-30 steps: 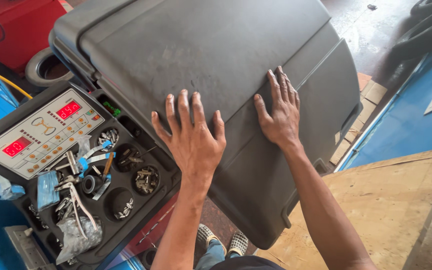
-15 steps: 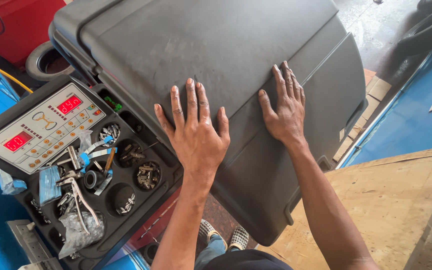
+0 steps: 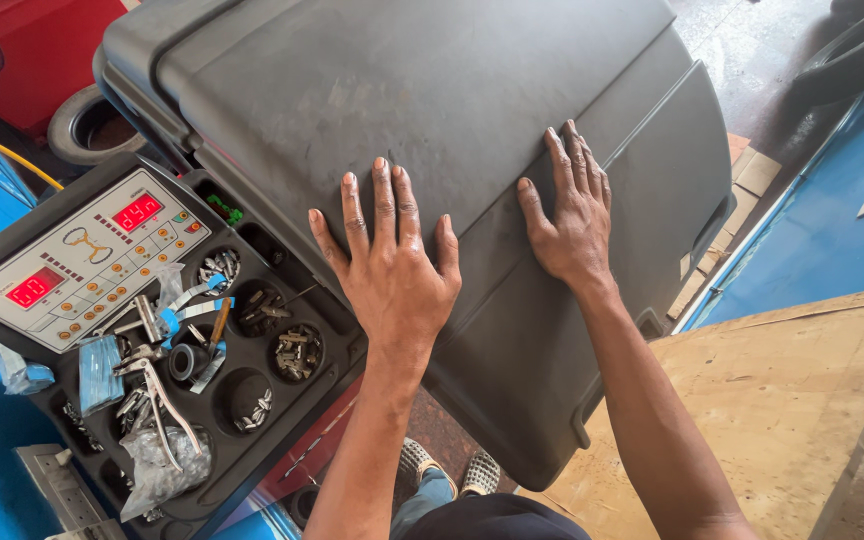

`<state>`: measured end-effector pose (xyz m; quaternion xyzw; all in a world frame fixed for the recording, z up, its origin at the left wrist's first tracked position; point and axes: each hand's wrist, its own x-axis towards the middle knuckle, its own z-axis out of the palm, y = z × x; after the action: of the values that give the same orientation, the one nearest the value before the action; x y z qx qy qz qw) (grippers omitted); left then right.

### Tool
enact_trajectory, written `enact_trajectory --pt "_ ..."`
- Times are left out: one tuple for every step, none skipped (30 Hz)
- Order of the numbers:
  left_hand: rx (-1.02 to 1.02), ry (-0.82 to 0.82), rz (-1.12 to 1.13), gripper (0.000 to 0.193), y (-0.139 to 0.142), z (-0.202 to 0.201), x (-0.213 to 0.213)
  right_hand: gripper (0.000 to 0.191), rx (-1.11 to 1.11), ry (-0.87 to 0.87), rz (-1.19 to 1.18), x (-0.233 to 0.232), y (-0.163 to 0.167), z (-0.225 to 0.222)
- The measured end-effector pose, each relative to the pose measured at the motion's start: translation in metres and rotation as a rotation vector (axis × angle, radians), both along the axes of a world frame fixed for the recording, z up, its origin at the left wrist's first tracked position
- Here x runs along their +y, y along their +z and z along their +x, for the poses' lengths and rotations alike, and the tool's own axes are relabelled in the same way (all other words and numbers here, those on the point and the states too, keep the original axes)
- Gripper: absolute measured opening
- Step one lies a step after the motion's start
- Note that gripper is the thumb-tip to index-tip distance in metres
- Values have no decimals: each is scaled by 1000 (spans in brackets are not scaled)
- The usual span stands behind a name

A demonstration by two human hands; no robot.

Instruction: The person places a wheel on a balancer machine, lowers the protective cover to start the rotation, and then uses a hammer and a pair of pliers to attach balancing weights to the rim of the wheel.

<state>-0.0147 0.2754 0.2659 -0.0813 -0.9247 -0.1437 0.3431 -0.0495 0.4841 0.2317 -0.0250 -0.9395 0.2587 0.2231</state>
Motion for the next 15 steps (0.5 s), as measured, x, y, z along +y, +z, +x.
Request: enact_trajectory --pt "0 0 -1 55 0 0 0 66 2 1 1 0 0 0" --pt "-2 1 -1 55 0 1 0 67 1 2 2 0 0 0" --pt "-4 2 -2 55 -1 1 0 66 4 4 2 0 -1 1" --pt "-3 2 -2 55 -1 1 0 66 8 6 2 0 -1 1" --pt "-1 3 -3 55 -1 1 0 66 11 7 2 0 -1 0" --pt "0 3 -3 55 -1 1 0 66 10 5 1 0 -2 1" --pt "1 3 -4 55 -1 1 0 66 8 3 0 0 -2 1" --pt "0 3 -3 55 -1 1 0 66 5 0 0 0 -2 1" --pt "3 3 -3 55 -2 1 1 66 8 1 1 1 -3 1" --pt "5 2 -3 55 -2 1 1 66 11 2 2 1 -3 1" --pt "5 3 -5 56 -2 1 1 66 13 4 3 1 -3 1" --pt "4 4 -7 56 -3 1 1 66 13 4 2 2 -3 2" --pt "2 4 -10 56 -3 1 2 66 13 4 2 2 -4 2" --pt "0 4 -9 56 -3 1 2 66 12 5 2 2 -4 2" --pt "-2 3 -9 56 -4 1 2 66 11 6 0 3 -4 2"
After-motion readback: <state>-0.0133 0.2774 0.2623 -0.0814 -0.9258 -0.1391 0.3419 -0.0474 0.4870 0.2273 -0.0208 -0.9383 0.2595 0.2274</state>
